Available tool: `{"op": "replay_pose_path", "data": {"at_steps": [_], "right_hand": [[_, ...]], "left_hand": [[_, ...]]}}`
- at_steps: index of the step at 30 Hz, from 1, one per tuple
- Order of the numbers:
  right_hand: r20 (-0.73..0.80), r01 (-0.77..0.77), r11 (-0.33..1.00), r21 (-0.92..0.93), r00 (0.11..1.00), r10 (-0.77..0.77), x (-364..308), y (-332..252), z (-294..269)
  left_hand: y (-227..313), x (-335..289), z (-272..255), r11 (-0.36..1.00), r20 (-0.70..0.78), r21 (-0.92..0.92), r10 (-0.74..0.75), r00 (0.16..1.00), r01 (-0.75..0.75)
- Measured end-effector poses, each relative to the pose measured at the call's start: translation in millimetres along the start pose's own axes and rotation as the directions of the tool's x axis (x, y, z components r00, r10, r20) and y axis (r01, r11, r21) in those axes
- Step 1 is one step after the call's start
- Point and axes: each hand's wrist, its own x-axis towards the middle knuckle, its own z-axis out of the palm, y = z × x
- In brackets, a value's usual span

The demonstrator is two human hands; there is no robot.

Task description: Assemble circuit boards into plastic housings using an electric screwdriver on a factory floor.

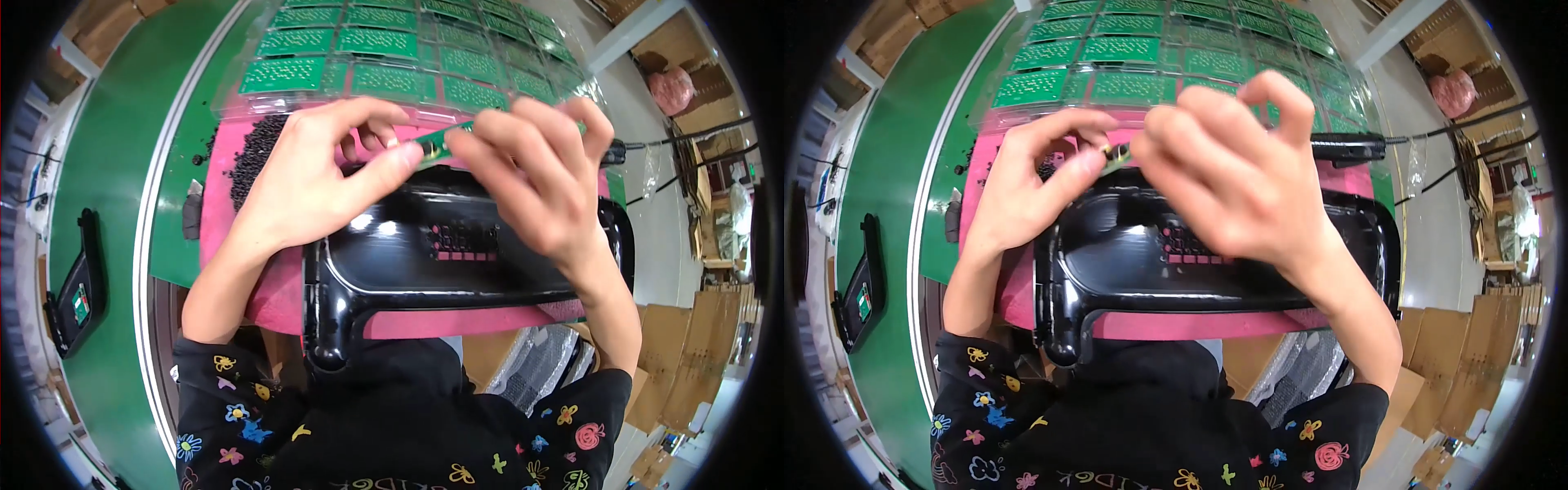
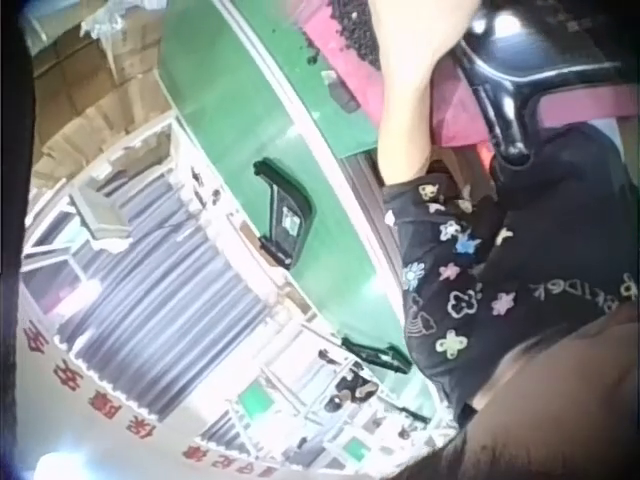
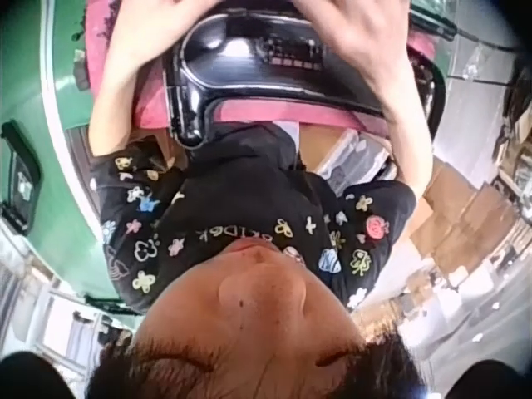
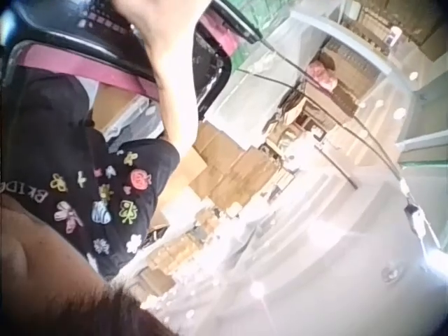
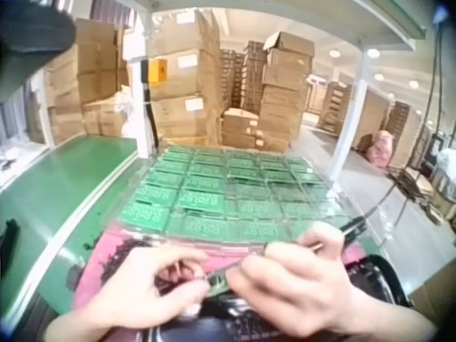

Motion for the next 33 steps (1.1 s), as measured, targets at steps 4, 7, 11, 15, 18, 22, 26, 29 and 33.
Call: {"op": "replay_pose_path", "data": {"at_steps": [4,7,11,15,18,22,26,29,33], "right_hand": [[0.073,-0.029,0.999,-0.030,0.997,0.031,-23,-8,-23],[0.277,-0.264,0.942,0.206,0.939,0.202,-25,-7,-48],[0.420,-0.704,0.623,0.340,0.707,0.569,-38,-14,-64],[0.758,-0.953,0.130,0.272,0.296,0.582,-66,-32,-83],[0.811,-0.963,0.070,0.259,0.257,0.526,-75,-43,-91],[0.844,-0.969,0.023,0.246,0.226,0.487,-87,-49,-93],[0.849,-0.951,-0.125,0.282,0.186,0.494,-90,-41,-93],[0.841,-0.935,0.058,0.351,0.342,0.420,-90,-32,-88],[0.774,-0.856,0.194,0.479,0.516,0.366,-102,-22,-71]], "left_hand": [[3,2,4,0.998,0.200,-0.056,0.005,0.980,0.006],[3,0,9,0.984,0.189,0.054,0.158,0.969,-0.170],[1,-2,21,0.848,0.140,0.216,0.464,0.875,-0.485],[8,-9,32,0.823,0.305,0.165,0.482,0.822,-0.544],[9,-11,39,0.792,0.413,0.140,0.499,0.762,-0.595],[7,-13,43,0.777,0.441,0.117,0.518,0.733,-0.619],[7,-10,39,0.814,0.421,0.131,0.472,0.775,-0.567],[5,-9,35,0.849,0.436,0.181,0.384,0.814,-0.497],[3,-8,33,0.892,0.429,0.228,0.268,0.862,-0.390]]}}
